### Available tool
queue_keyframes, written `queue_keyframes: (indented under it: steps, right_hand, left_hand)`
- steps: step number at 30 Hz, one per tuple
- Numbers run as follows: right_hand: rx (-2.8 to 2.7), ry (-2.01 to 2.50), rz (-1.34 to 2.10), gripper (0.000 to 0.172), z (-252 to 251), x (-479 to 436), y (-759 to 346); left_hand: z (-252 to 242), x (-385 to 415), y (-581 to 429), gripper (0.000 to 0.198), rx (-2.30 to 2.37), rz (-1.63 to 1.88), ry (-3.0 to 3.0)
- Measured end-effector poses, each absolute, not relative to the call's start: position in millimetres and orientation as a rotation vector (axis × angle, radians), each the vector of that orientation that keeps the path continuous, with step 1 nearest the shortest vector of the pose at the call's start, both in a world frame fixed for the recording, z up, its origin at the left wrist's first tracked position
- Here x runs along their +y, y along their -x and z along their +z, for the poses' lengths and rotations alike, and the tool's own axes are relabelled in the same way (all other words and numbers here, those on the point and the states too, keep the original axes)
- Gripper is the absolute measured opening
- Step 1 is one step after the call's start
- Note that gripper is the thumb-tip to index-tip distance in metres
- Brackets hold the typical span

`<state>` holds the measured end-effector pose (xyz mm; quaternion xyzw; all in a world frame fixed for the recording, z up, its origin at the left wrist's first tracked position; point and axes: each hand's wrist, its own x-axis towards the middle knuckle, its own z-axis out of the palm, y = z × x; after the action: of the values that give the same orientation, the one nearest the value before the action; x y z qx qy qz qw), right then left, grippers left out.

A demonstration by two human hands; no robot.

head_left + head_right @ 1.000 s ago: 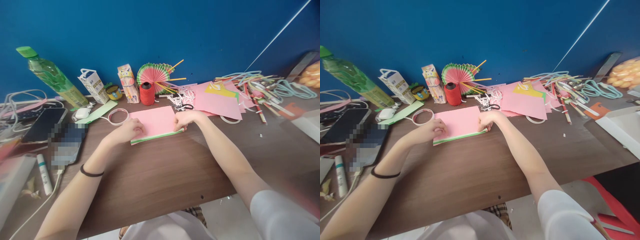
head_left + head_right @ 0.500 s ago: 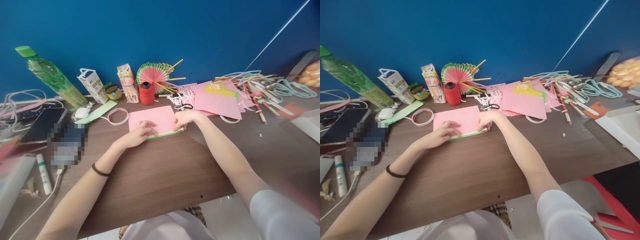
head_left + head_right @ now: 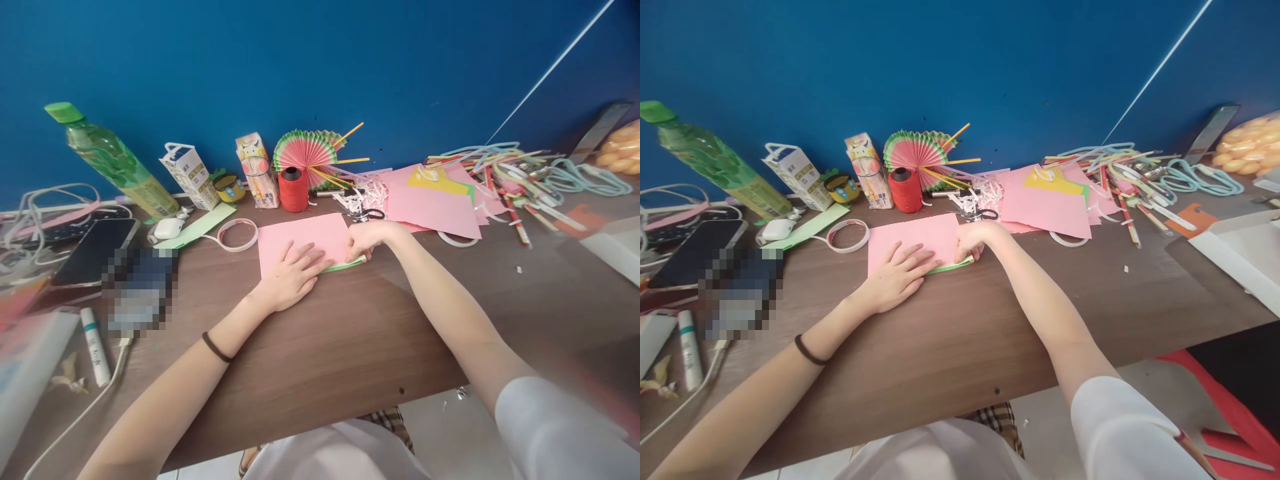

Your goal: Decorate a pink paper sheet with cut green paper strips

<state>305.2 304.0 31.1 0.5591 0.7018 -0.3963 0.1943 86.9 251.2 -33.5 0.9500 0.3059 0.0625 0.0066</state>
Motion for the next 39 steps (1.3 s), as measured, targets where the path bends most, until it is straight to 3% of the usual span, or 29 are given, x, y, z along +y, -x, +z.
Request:
queue_keyframes:
  steps: [8,14,27,39]
  right_hand:
    - [2.043,-1.583,-0.919,0.024,28,303,-307]
    - [2.121,-1.539,-1.107,0.009,23,302,-324]
    - [2.273,-1.632,-0.993,0.008,17,291,-328]
    - [2.359,-1.827,-0.816,0.032,0,282,-351]
  left_hand:
    - [-32,254,-88,0.047,0.894,0.074,-2.946]
    - [-35,254,-87,0.047,0.886,0.125,-2.947]
    - [-36,254,-86,0.046,0.893,0.144,-2.94]
    - [-36,253,-87,0.046,0.894,0.125,-2.934]
